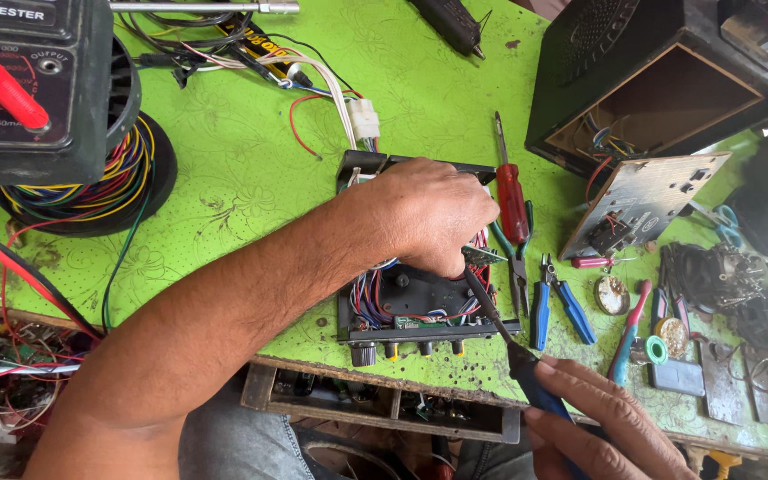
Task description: The person uses a screwdriver to loosen screws on an open electronic device, then uses a soldering iron to work on the circuit board. They handle wires and components inside the device while seated at a workbench.
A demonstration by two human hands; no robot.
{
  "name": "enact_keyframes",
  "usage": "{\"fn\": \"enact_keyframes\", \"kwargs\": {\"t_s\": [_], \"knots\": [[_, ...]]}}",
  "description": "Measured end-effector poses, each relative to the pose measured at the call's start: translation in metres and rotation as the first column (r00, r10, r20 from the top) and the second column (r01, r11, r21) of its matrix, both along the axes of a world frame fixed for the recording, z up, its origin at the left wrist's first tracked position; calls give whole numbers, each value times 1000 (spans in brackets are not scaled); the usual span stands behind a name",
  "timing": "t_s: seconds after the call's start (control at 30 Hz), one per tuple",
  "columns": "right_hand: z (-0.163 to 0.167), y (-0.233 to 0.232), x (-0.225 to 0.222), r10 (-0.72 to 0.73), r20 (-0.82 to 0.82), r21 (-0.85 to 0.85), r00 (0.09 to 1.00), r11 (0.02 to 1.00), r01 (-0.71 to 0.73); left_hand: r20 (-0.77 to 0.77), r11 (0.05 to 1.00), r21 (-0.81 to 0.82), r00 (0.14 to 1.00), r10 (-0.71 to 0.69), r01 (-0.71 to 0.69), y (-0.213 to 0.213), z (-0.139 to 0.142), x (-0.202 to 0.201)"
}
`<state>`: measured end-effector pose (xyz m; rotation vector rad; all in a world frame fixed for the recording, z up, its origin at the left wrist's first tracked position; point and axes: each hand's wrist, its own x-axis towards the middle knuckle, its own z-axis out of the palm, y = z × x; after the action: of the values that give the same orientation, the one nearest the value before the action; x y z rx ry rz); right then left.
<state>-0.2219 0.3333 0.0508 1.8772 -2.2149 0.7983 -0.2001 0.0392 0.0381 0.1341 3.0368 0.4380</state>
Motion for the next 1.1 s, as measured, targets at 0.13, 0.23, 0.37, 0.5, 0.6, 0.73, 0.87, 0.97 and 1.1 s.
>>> {"fn": "enact_keyframes", "kwargs": {"t_s": [0.13, 0.23, 0.37, 0.5, 0.6, 0.73, 0.87, 0.97, 1.1], "knots": [[0, 0, 0, 9, 0, 0, 1000, 1000, -9, 2, 1000, 2, 1000, 0, 0, 1, 2, 1], [-1, 3, -6, 133, -10, 46, 991, 990, -133, 12, 1000, 1, 1000, 3, -3, 1, 4, 2], [-12, 4, -6, 149, -34, 46, 988, 988, -147, 24, 1000, 4, 1000, 1, -1, 1, 4, 2], [-12, 8, -4, 135, 7, 54, 991, 989, -135, 10, 1000, 13, 1000, 4, -4, 1, 4, 1], [-9, 6, -1, 54, -4, -1, 999, 999, -54, 12, 1000, 18, 1000, 8, -8, 1, 3, 1], [-5, 4, -5, 137, -11, 54, 990, 989, -137, 5, 1000, 26, 1000, 4, -4, 2, 2, 1], [-10, 7, 0, 93, -21, 55, 995, 994, -92, 15, 1000, 21, 1000, 12, -12, 2, 2, 1], [-15, 8, 2, 86, -45, 66, 995, 994, -83, 15, 999, 34, 1000, 22, -22, 2, 2, 0], [-24, 7, 4, 83, -89, 45, 993, 996, -80, 17, 999, 40, 1000, 5, -5, 2, 3, 0]]}}
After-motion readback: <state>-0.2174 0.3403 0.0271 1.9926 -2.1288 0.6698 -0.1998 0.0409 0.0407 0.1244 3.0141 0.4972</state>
